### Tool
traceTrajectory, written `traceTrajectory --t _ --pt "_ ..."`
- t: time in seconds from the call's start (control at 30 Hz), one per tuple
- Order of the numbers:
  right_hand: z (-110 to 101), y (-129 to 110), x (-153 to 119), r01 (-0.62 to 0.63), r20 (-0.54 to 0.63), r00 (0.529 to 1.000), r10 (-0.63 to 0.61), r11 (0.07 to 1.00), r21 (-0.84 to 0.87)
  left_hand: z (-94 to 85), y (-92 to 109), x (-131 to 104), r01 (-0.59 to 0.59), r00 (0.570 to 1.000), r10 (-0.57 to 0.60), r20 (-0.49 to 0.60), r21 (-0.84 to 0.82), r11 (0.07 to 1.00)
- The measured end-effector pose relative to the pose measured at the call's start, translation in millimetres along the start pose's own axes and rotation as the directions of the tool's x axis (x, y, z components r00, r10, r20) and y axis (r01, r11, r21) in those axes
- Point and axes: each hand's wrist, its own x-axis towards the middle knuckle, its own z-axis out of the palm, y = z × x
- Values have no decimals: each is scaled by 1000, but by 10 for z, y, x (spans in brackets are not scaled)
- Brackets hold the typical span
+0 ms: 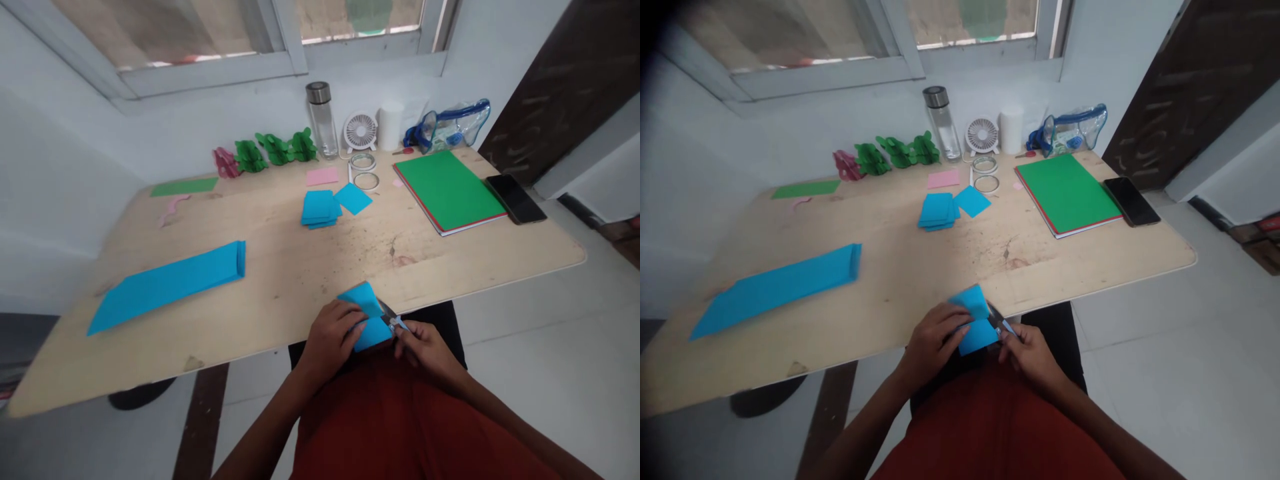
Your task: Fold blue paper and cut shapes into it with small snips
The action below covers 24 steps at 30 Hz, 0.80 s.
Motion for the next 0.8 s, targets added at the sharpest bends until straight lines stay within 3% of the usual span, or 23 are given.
traceTrajectory --t 0.27,0.63,0.8 --pt "68 -19 42 11 -63 998 -8 999 50 135 -108 -124 -87 995 80 52 168 982" --pt "146 -29 69 36 -97 995 -32 998 42 146 -166 -46 -182 955 65 291 395 900" --pt "204 -18 108 47 -169 984 -49 999 -18 173 -155 -45 -185 959 65 275 439 879"
